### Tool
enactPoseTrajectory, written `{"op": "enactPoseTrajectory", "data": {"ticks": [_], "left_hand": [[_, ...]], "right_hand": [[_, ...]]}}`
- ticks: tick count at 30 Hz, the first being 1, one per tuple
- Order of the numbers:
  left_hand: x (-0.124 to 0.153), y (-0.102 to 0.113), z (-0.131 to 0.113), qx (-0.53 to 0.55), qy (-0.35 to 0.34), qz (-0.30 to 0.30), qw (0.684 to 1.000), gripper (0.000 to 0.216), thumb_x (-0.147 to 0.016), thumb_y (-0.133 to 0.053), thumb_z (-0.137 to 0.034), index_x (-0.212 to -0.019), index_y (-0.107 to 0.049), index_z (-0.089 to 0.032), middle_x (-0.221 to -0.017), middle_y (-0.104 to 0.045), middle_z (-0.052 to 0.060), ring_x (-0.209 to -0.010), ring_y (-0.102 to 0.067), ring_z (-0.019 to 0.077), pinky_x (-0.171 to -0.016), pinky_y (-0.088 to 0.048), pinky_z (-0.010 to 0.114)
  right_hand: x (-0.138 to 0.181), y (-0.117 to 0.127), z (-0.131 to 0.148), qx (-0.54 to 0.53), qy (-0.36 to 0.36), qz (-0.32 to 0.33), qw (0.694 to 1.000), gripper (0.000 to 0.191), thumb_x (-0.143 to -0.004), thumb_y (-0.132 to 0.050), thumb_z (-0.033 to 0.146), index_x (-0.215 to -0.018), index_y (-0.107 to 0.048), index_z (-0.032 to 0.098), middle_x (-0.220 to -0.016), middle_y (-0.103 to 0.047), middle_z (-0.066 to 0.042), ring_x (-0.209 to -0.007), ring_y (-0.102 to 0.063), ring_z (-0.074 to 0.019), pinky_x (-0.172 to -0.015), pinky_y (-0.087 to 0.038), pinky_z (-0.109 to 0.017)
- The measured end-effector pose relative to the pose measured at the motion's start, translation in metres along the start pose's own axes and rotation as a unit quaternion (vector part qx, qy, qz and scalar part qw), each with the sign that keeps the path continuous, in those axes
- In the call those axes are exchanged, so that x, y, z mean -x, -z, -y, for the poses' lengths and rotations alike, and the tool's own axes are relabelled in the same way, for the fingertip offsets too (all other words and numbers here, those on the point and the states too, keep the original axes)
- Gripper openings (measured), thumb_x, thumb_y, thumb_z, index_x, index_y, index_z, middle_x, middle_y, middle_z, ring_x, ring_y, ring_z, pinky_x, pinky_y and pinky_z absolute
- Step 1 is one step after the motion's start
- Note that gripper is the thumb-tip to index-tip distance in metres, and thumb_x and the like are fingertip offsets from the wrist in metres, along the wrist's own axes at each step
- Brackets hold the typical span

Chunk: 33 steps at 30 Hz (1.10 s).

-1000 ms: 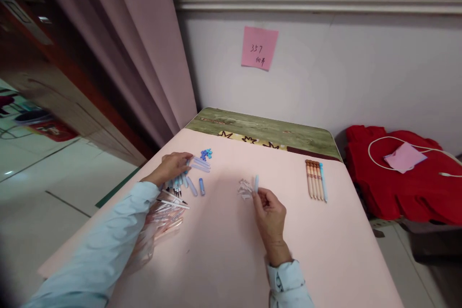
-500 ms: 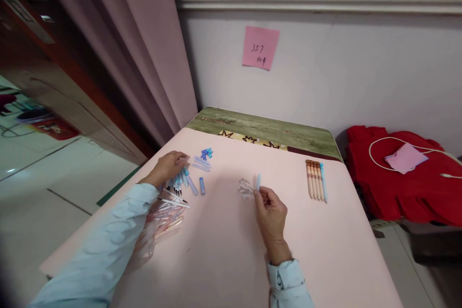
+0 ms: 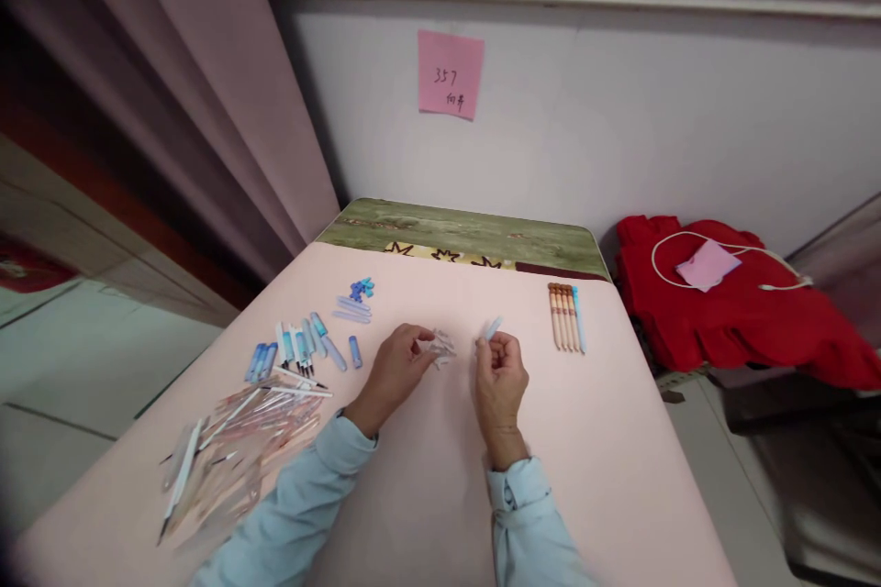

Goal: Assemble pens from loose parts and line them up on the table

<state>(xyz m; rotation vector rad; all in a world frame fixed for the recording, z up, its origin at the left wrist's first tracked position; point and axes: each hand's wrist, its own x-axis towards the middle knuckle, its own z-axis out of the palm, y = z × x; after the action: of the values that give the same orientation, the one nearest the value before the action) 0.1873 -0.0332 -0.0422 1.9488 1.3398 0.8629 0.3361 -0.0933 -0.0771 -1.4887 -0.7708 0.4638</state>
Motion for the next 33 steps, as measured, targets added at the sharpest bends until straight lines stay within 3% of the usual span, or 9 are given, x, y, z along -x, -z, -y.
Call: {"op": "enactPoseTrajectory", "data": {"ticks": [4, 8, 21, 25, 28, 30, 33], "left_hand": [[-0.008, 0.002, 0.018, -0.047, -0.003, -0.016, 0.999, 0.02, -0.075, -0.059, -0.009, -0.091, -0.066, -0.018, -0.092, -0.064, 0.006, -0.078, -0.06, 0.0193, -0.075, -0.049, 0.034], [-0.005, -0.003, 0.028, -0.02, -0.025, -0.043, 0.999, 0.014, -0.082, -0.055, -0.012, -0.089, -0.065, -0.019, -0.092, -0.064, 0.006, -0.081, -0.062, 0.0185, -0.075, -0.049, 0.032], [0.014, -0.006, 0.027, -0.011, -0.053, -0.023, 0.998, 0.01, -0.085, -0.055, -0.012, -0.089, -0.063, -0.019, -0.094, -0.064, 0.007, -0.088, -0.061, 0.0191, -0.082, -0.048, 0.033], [0.011, 0.012, 0.032, -0.108, 0.025, -0.064, 0.992, 0.007, -0.087, -0.056, -0.017, -0.087, -0.063, -0.018, -0.092, -0.064, 0.009, -0.091, -0.06, 0.0233, -0.084, -0.045, 0.038], [0.009, 0.026, 0.033, -0.222, 0.078, -0.104, 0.966, 0.008, -0.087, -0.058, -0.021, -0.092, -0.064, -0.017, -0.098, -0.064, 0.013, -0.099, -0.057, 0.0297, -0.087, -0.041, 0.044], [0.011, 0.027, 0.029, -0.254, 0.067, -0.117, 0.958, 0.013, -0.088, -0.059, -0.023, -0.098, -0.064, -0.017, -0.103, -0.064, 0.014, -0.104, -0.056, 0.0319, -0.089, -0.039, 0.047], [0.019, 0.015, 0.019, -0.224, 0.013, -0.095, 0.97, 0.012, -0.089, -0.058, -0.023, -0.099, -0.062, -0.018, -0.104, -0.064, 0.012, -0.103, -0.056, 0.0302, -0.088, -0.04, 0.046]], "right_hand": [[-0.002, -0.001, 0.001, 0.005, 0.001, 0.007, 1.0, 0.031, -0.087, -0.064, 0.046, -0.097, -0.06, 0.017, -0.074, -0.063, -0.001, -0.063, -0.057, -0.0137, -0.06, -0.046, -0.024], [-0.003, 0.0, 0.0, 0.005, -0.001, 0.018, 1.0, 0.034, -0.086, -0.064, 0.049, -0.099, -0.062, 0.016, -0.077, -0.066, -0.003, -0.065, -0.059, -0.0145, -0.061, -0.048, -0.025], [0.005, 0.001, -0.007, 0.011, -0.02, 0.029, 0.999, 0.038, -0.081, -0.07, 0.049, -0.099, -0.067, 0.015, -0.075, -0.067, -0.003, -0.066, -0.059, -0.015, -0.061, -0.046, -0.025], [0.006, 0.001, -0.007, 0.011, -0.019, 0.026, 0.999, 0.039, -0.081, -0.07, 0.05, -0.098, -0.067, 0.015, -0.074, -0.066, -0.003, -0.065, -0.058, -0.0152, -0.059, -0.045, -0.025], [0.006, 0.001, -0.006, 0.016, -0.019, 0.026, 0.999, 0.04, -0.081, -0.07, 0.05, -0.097, -0.067, 0.014, -0.073, -0.066, -0.003, -0.064, -0.058, -0.0152, -0.058, -0.044, -0.025], [0.006, 0.001, -0.005, 0.017, -0.019, 0.027, 0.999, 0.04, -0.08, -0.071, 0.05, -0.097, -0.067, 0.014, -0.073, -0.066, -0.003, -0.065, -0.058, -0.0152, -0.058, -0.044, -0.025], [0.006, 0.001, -0.006, 0.018, -0.015, 0.029, 0.999, 0.04, -0.08, -0.071, 0.051, -0.097, -0.067, 0.014, -0.073, -0.065, -0.003, -0.064, -0.057, -0.0152, -0.058, -0.045, -0.025]]}}
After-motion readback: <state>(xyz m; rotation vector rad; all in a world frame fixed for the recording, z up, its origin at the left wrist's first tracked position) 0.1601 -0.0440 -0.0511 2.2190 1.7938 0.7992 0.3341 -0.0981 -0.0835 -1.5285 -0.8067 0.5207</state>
